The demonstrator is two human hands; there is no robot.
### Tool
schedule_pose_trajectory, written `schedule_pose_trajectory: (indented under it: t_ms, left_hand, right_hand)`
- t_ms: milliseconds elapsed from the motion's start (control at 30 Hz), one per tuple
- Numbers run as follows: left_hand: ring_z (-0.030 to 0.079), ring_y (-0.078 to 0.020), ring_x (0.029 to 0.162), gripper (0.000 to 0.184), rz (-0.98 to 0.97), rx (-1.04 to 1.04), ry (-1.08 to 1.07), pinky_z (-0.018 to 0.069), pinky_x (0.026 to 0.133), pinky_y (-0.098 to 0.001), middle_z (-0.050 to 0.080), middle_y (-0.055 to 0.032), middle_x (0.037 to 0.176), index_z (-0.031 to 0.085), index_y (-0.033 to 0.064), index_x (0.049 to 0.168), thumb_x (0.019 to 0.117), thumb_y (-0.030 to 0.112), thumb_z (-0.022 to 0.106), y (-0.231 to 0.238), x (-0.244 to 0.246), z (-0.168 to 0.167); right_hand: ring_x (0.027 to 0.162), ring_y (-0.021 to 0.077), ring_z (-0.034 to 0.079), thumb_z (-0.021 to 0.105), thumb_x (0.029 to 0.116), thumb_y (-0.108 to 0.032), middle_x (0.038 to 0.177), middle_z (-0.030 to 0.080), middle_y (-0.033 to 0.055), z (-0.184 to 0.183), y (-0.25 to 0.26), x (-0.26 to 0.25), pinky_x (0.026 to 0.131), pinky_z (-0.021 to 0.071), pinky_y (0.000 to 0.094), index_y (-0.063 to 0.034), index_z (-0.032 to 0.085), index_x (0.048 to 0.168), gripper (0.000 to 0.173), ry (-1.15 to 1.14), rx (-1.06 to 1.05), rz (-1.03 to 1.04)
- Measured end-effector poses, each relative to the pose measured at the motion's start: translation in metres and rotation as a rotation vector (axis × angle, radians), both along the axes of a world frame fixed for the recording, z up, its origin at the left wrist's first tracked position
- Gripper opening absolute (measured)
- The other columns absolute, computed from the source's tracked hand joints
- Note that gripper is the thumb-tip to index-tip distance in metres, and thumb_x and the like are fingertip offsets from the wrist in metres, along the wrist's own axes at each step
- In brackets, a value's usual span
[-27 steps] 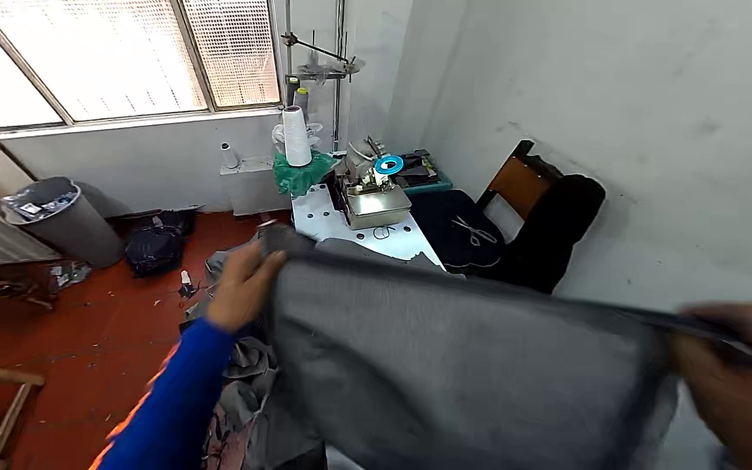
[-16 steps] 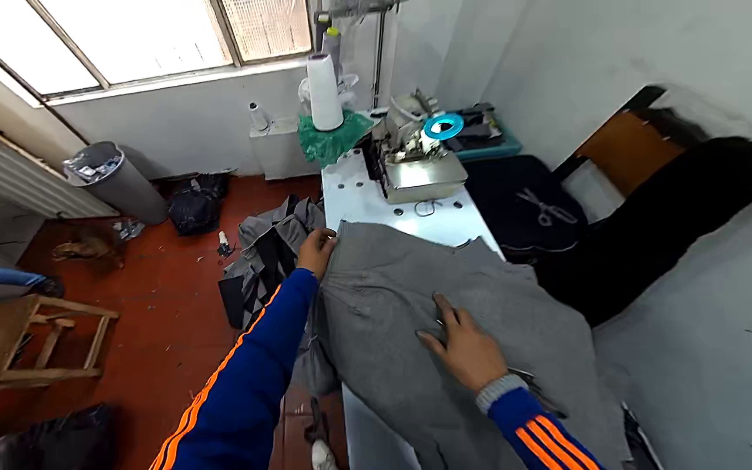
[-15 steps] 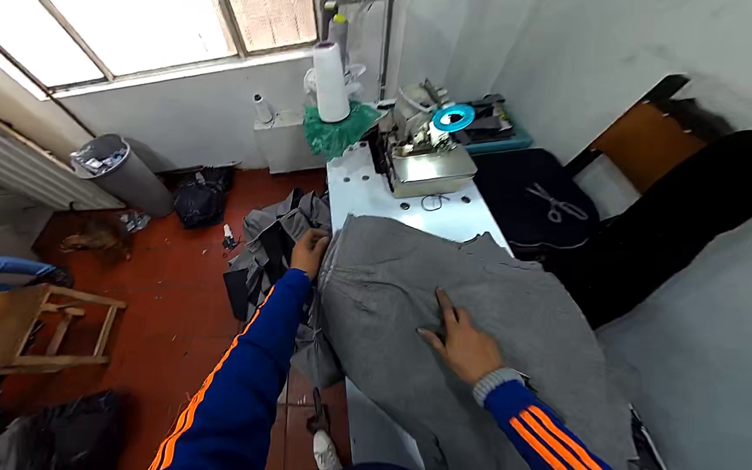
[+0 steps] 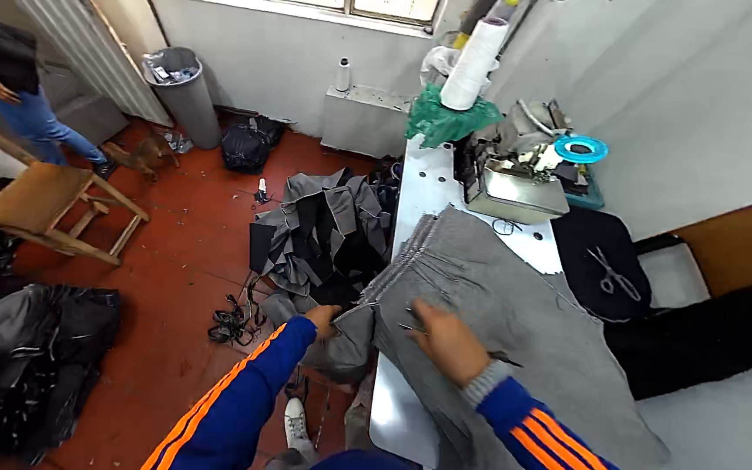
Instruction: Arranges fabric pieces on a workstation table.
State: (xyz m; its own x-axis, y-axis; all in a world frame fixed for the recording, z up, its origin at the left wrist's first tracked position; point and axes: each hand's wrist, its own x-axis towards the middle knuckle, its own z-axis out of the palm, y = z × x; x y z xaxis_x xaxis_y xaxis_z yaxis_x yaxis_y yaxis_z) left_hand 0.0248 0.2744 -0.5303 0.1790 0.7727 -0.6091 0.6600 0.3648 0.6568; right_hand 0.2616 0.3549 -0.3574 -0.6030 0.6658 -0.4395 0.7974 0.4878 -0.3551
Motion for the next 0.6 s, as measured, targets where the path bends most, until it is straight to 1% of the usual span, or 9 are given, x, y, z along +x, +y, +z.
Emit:
schedule_pose_trajectory:
  t_ms: [33,100,233,300,367,467,533,567,600]
  left_hand:
    - [0.054,-0.0436,0.133,0.057,-0.001,0.009,0.002,0.0388,0.114,-0.0616,0.058,-0.0282,0.14,0.049,-0.0003,0.147,0.0953,0.012,0.07,-0.011,-0.007,0.014]
    - [0.054,-0.044,0.134,0.061,-0.017,0.028,0.039,0.039,0.114,-0.062,0.057,-0.0278,0.142,0.045,0.0037,0.152,0.0967,0.013,0.068,-0.031,-0.012,0.042]
    - [0.059,-0.0454,0.126,0.053,-0.055,0.082,0.107,0.0433,0.109,-0.0642,0.062,-0.0283,0.133,0.053,0.0018,0.145,0.0969,0.017,0.069,-0.055,-0.001,0.09]
    - [0.061,-0.0455,0.124,0.046,-0.035,0.129,0.119,0.0446,0.107,-0.0655,0.065,-0.0278,0.129,0.058,0.0003,0.138,0.0983,0.021,0.068,-0.056,0.002,0.1]
    - [0.062,-0.0446,0.122,0.041,-0.04,0.156,0.158,0.0456,0.105,-0.066,0.067,-0.0268,0.126,0.064,-0.0005,0.131,0.1023,0.028,0.063,-0.053,0.001,0.106]
    - [0.063,-0.0452,0.118,0.04,-0.11,0.181,0.178,0.0461,0.102,-0.0669,0.069,-0.0278,0.119,0.068,-0.0036,0.121,0.1039,0.032,0.06,-0.058,-0.007,0.125]
    - [0.065,-0.0452,0.113,0.04,-0.131,0.25,0.137,0.0472,0.101,-0.0653,0.07,-0.0291,0.113,0.069,-0.0067,0.116,0.1033,0.031,0.062,-0.073,-0.018,0.154]
    - [0.067,-0.0447,0.108,0.039,-0.142,0.308,0.1,0.0483,0.099,-0.0638,0.07,-0.0293,0.107,0.07,-0.0085,0.112,0.1028,0.029,0.063,-0.084,-0.025,0.175]
    - [0.068,-0.0434,0.101,0.037,-0.152,0.371,0.056,0.05,0.096,-0.0623,0.071,-0.0288,0.1,0.07,-0.0097,0.107,0.1021,0.026,0.065,-0.095,-0.031,0.198]
  right_hand:
    - [0.11,0.0481,0.066,0.066,0.0971,-0.016,0.123,0.066,0.0282,-0.011,-0.002,-0.022,0.092,0.0513,0.0664,-0.0023,0.054,0.141,0.048,-0.093,-0.026,0.017]
    - [0.113,0.0514,0.064,0.064,0.0966,-0.012,0.128,0.063,0.0308,-0.036,-0.007,-0.053,0.091,0.051,0.0683,-0.0045,0.049,0.146,0.053,-0.196,-0.022,0.012]
    - [0.106,0.0507,0.067,0.058,0.0982,-0.014,0.123,0.065,0.0299,-0.074,-0.009,-0.078,0.086,0.0543,0.0661,-0.0058,0.043,0.151,0.055,-0.132,0.118,-0.051]
    - [0.106,0.0509,0.067,0.053,0.1008,-0.017,0.12,0.066,0.0296,-0.079,-0.008,-0.081,0.086,0.0538,0.0673,-0.0061,0.047,0.148,0.049,-0.11,0.135,-0.048]
    - [0.105,0.0505,0.068,0.044,0.106,-0.024,0.113,0.07,0.029,-0.086,-0.005,-0.078,0.085,0.0538,0.0677,-0.0071,0.054,0.142,0.04,-0.102,0.161,-0.04]
    - [0.103,0.0505,0.069,0.044,0.1076,-0.031,0.106,0.071,0.0294,-0.095,0.011,-0.067,0.087,0.0526,0.0692,-0.0074,0.062,0.134,0.039,0.01,0.181,-0.054]
    - [0.097,0.0464,0.071,0.052,0.1056,-0.029,0.103,0.073,0.0265,-0.079,0.017,-0.054,0.087,0.0526,0.0673,-0.0065,0.068,0.128,0.036,0.234,0.084,-0.004]
    - [0.09,0.0382,0.07,0.055,0.1039,-0.03,0.103,0.073,0.0204,-0.06,0.012,-0.048,0.083,0.0544,0.0611,-0.0093,0.067,0.13,0.036,0.351,-0.035,0.039]
    - [0.078,0.0257,0.066,0.056,0.1025,-0.031,0.104,0.072,0.0126,-0.039,0.002,-0.041,0.071,0.0548,0.0495,-0.0122,0.062,0.138,0.041,0.442,-0.194,0.085]
